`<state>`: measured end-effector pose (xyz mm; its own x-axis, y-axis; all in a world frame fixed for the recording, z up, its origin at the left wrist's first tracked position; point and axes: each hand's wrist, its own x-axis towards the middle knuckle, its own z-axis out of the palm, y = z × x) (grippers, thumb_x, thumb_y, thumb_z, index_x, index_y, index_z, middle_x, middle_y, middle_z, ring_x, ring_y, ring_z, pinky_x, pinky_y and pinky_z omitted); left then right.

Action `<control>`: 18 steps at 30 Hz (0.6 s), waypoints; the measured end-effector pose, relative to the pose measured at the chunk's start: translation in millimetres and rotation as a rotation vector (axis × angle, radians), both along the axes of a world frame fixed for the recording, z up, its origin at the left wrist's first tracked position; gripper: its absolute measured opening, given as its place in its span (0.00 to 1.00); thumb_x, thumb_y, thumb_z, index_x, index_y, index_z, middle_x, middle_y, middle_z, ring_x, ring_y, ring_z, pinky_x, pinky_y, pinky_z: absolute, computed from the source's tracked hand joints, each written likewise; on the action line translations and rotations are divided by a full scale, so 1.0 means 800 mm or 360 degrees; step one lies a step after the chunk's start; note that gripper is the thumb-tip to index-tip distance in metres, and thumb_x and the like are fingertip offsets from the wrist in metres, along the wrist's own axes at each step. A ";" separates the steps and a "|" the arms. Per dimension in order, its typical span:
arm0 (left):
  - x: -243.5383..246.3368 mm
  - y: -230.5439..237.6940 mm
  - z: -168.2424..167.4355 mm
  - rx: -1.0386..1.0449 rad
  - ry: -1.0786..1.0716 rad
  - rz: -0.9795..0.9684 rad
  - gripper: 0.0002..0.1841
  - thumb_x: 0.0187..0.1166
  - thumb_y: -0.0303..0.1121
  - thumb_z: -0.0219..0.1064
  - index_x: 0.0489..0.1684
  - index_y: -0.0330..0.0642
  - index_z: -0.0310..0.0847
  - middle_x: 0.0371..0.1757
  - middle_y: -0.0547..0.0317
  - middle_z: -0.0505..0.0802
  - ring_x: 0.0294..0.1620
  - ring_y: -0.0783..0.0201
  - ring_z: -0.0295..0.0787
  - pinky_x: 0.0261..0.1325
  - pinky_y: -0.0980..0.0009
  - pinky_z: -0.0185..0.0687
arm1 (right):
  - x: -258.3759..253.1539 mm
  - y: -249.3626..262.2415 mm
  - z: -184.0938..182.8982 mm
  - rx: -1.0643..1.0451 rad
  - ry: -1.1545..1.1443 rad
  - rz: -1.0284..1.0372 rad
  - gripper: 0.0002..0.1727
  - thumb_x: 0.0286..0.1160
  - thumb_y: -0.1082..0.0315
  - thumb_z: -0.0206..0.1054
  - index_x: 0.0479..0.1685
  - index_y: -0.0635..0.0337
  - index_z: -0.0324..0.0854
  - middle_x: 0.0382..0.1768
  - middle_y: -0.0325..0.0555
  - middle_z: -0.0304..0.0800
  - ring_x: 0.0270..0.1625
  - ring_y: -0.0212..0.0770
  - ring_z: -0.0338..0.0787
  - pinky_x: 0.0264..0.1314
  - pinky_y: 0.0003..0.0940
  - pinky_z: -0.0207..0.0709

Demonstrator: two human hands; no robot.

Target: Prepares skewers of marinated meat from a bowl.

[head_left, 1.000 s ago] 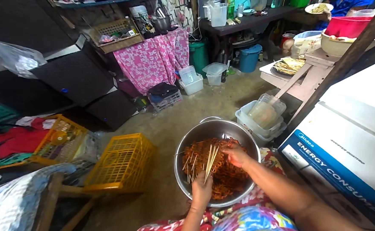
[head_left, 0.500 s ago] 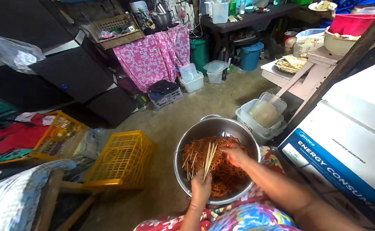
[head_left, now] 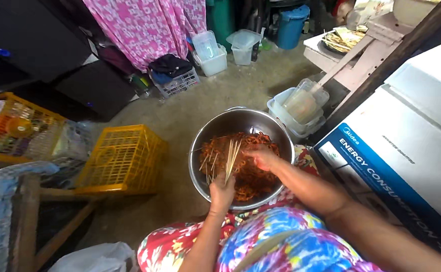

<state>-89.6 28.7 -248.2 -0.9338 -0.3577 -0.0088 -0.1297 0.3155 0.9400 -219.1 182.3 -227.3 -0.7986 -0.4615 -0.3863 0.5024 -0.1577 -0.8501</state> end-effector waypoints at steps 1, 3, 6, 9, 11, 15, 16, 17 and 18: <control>0.000 0.000 0.001 0.0007 0.0001 -0.0004 0.07 0.78 0.29 0.61 0.40 0.36 0.84 0.17 0.68 0.83 0.13 0.75 0.77 0.21 0.74 0.80 | 0.000 -0.001 -0.001 0.0009 0.0018 0.0035 0.06 0.80 0.77 0.65 0.51 0.68 0.79 0.41 0.46 0.88 0.42 0.35 0.89 0.48 0.33 0.86; 0.001 -0.001 0.000 0.0013 0.0004 -0.0012 0.07 0.78 0.29 0.61 0.40 0.36 0.83 0.17 0.69 0.82 0.13 0.75 0.78 0.22 0.74 0.80 | 0.001 -0.003 -0.004 0.0023 0.0050 0.0062 0.05 0.76 0.80 0.67 0.47 0.69 0.81 0.40 0.45 0.89 0.41 0.35 0.89 0.49 0.33 0.86; 0.001 -0.001 -0.002 0.0001 0.0012 -0.0011 0.07 0.77 0.29 0.60 0.39 0.37 0.83 0.17 0.69 0.82 0.14 0.75 0.78 0.22 0.74 0.80 | 0.003 -0.005 -0.005 0.0015 0.0046 0.0064 0.09 0.72 0.84 0.67 0.48 0.69 0.80 0.40 0.47 0.90 0.41 0.37 0.90 0.49 0.34 0.87; 0.001 -0.002 -0.001 -0.0008 0.0017 -0.0017 0.07 0.77 0.29 0.60 0.38 0.37 0.83 0.17 0.69 0.82 0.14 0.75 0.78 0.22 0.74 0.80 | 0.003 -0.007 -0.007 0.0037 0.0059 0.0087 0.13 0.70 0.85 0.68 0.53 0.70 0.80 0.45 0.49 0.89 0.44 0.37 0.90 0.51 0.34 0.87; 0.000 -0.002 -0.001 -0.0030 0.0015 -0.0014 0.07 0.76 0.29 0.61 0.38 0.37 0.83 0.16 0.69 0.82 0.14 0.75 0.78 0.22 0.74 0.80 | 0.005 -0.007 -0.006 0.0040 0.0060 0.0107 0.17 0.69 0.85 0.69 0.57 0.70 0.79 0.47 0.49 0.89 0.46 0.37 0.90 0.51 0.34 0.87; 0.000 -0.002 -0.001 -0.0038 0.0024 -0.0015 0.06 0.76 0.29 0.61 0.38 0.38 0.83 0.17 0.70 0.82 0.14 0.76 0.78 0.22 0.75 0.79 | 0.007 -0.008 -0.005 0.0001 0.0088 0.0133 0.22 0.64 0.88 0.69 0.60 0.70 0.78 0.52 0.50 0.88 0.50 0.37 0.90 0.55 0.34 0.86; 0.001 -0.001 -0.001 -0.0040 0.0029 -0.0017 0.06 0.76 0.29 0.61 0.38 0.37 0.83 0.17 0.70 0.82 0.14 0.76 0.78 0.22 0.75 0.79 | 0.007 -0.008 -0.006 -0.0004 0.0089 0.0134 0.22 0.63 0.89 0.70 0.60 0.70 0.79 0.52 0.50 0.89 0.50 0.37 0.90 0.55 0.34 0.86; 0.000 -0.001 -0.001 -0.0044 0.0035 -0.0019 0.06 0.76 0.29 0.62 0.37 0.37 0.83 0.18 0.70 0.82 0.14 0.76 0.78 0.22 0.75 0.79 | 0.007 -0.008 -0.005 -0.0007 0.0091 0.0142 0.23 0.63 0.89 0.69 0.60 0.70 0.79 0.52 0.50 0.89 0.50 0.36 0.90 0.55 0.34 0.86; 0.000 -0.001 -0.001 -0.0057 0.0038 -0.0020 0.06 0.76 0.29 0.62 0.37 0.37 0.83 0.18 0.70 0.83 0.14 0.77 0.78 0.22 0.76 0.79 | 0.007 -0.008 -0.005 -0.0007 0.0089 0.0151 0.23 0.63 0.89 0.69 0.60 0.70 0.79 0.52 0.50 0.89 0.50 0.36 0.90 0.55 0.34 0.86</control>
